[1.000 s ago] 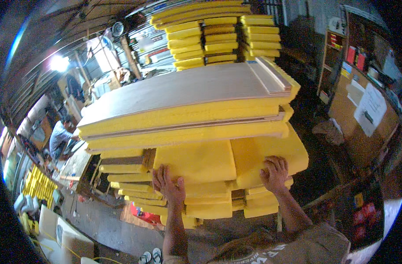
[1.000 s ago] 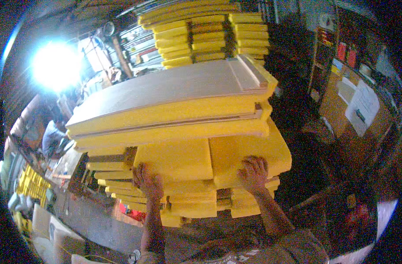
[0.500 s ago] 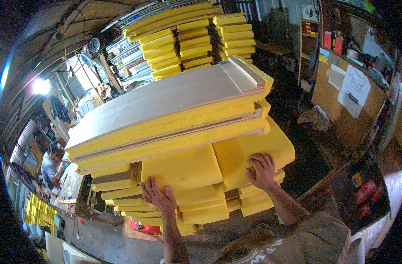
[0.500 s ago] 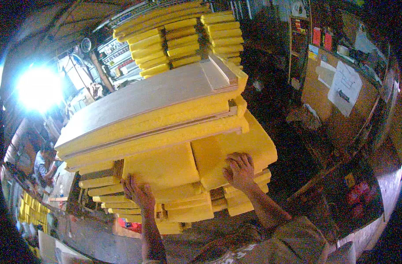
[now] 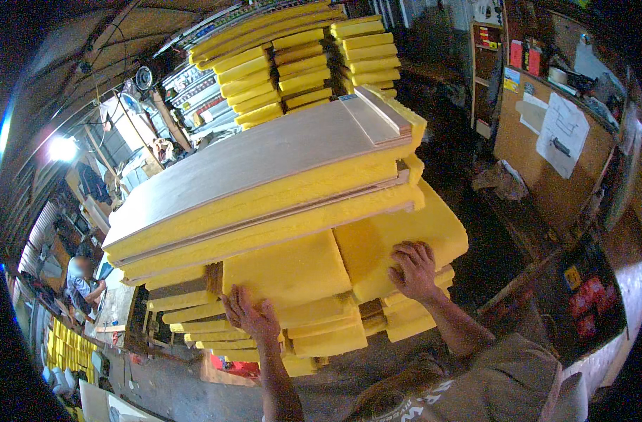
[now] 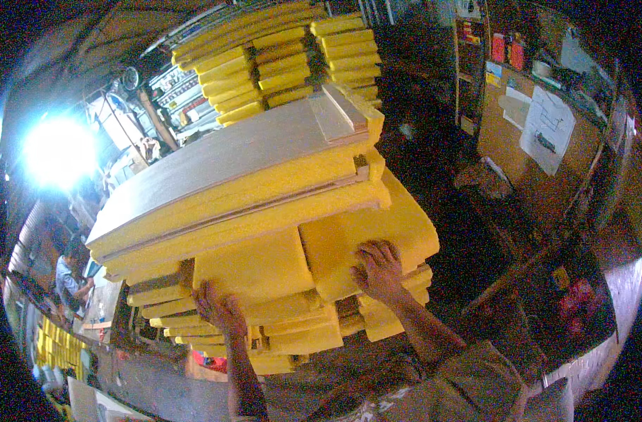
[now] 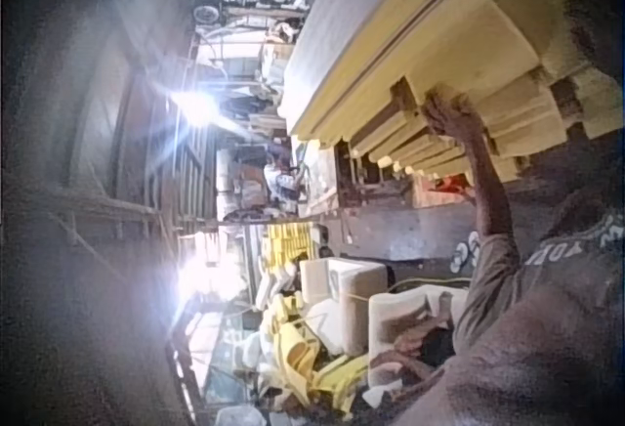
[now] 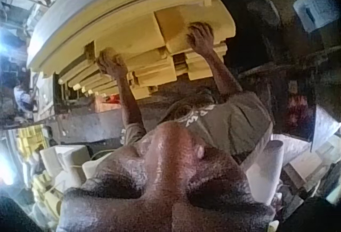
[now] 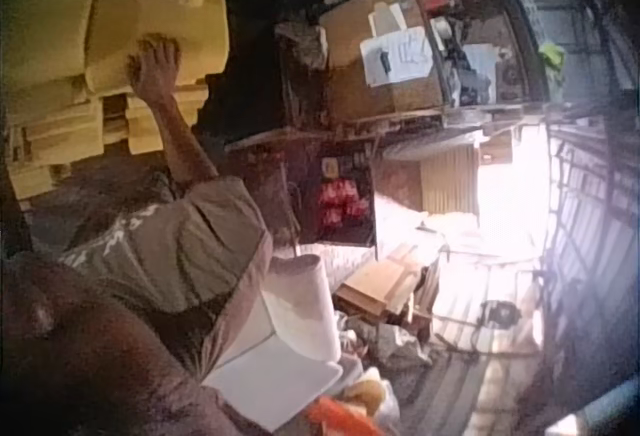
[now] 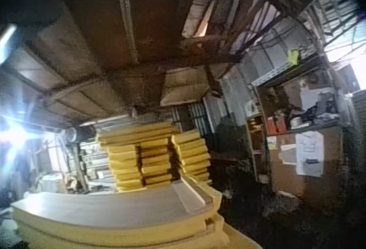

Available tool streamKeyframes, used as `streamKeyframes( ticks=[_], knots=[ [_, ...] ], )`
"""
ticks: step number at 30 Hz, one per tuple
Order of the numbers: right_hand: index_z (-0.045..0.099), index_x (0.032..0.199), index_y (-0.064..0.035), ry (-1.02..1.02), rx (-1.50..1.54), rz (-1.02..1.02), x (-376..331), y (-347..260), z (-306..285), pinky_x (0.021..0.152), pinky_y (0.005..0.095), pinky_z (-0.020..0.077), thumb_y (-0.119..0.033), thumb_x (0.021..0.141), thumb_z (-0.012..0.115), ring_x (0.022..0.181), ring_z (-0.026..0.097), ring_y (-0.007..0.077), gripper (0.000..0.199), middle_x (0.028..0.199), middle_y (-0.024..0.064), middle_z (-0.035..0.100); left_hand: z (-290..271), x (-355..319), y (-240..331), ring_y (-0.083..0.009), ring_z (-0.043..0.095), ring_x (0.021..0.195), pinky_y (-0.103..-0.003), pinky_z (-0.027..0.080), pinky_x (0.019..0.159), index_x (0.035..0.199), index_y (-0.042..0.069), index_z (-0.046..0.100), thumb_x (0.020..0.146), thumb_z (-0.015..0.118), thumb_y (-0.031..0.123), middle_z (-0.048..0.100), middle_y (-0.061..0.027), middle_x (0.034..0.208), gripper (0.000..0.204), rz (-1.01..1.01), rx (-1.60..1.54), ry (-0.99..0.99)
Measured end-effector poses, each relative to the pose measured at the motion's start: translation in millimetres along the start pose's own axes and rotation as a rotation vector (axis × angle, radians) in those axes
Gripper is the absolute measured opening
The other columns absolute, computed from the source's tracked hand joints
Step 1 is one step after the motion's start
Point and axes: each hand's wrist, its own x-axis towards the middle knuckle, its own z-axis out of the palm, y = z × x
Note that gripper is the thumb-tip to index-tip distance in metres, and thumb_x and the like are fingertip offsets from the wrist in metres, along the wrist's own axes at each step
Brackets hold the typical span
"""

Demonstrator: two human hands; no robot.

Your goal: The person loads a staple gun with staples and prepares to attach a yellow foam piece to a wooden frame. They handle the foam and frame, then load the tool with staples from a container.

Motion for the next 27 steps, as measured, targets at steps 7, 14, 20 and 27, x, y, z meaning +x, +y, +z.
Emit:
streamKeyframes(
  ticks=[7, 14, 20, 27],
  knots=[
    [0.053, 0.096, -0.0100, 0.017, 0.007, -0.018, 2, 3, 1, 0.086, 0.0477, 0.0388, -0.025, 0.070, 0.066, 0.097, 0.052, 0.0295, 0.033, 0.104, 0.0078, 0.056, -6, 4, 8, -0.0411, 0.024, 0.129, -0.054, 0.015, 0.103, 0.127, 0.005, 0.042, 0.088, 0.038, 0.049, 0.040, -0.0155, 0.133, 0.059, -0.023, -0.014, -0.016],
    [0.055, 0.095, -0.0102, 0.006, 0.002, -0.009, 2, 2, 2, 0.087, 0.0475, 0.0385, -0.026, 0.070, 0.067, 0.097, 0.052, 0.0290, 0.032, 0.103, 0.0071, 0.057, -9, 4, 10, -0.0407, 0.023, 0.129, -0.053, 0.015, 0.103, 0.127, 0.004, 0.042, 0.088, 0.038, 0.048, 0.039, -0.0154, 0.134, 0.059, -0.057, -0.022, -0.034],
    [0.056, 0.096, -0.0104, 0.009, -0.012, -0.010, 0, 2, 3, 0.089, 0.0480, 0.0378, -0.026, 0.070, 0.067, 0.099, 0.052, 0.0294, 0.033, 0.104, 0.0074, 0.057, -6, 2, 6, -0.0409, 0.023, 0.129, -0.053, 0.015, 0.103, 0.128, 0.004, 0.040, 0.088, 0.039, 0.048, 0.038, -0.0155, 0.135, 0.059, -0.044, 0.004, -0.042],
    [0.056, 0.097, -0.0103, -0.028, -0.015, -0.002, 2, 2, 2, 0.090, 0.0481, 0.0374, -0.025, 0.069, 0.067, 0.100, 0.051, 0.0301, 0.033, 0.104, 0.0077, 0.056, -6, 3, 6, -0.0407, 0.023, 0.129, -0.053, 0.015, 0.103, 0.128, 0.005, 0.039, 0.088, 0.038, 0.048, 0.037, -0.0155, 0.135, 0.059, -0.028, -0.002, -0.018]
  ],
)
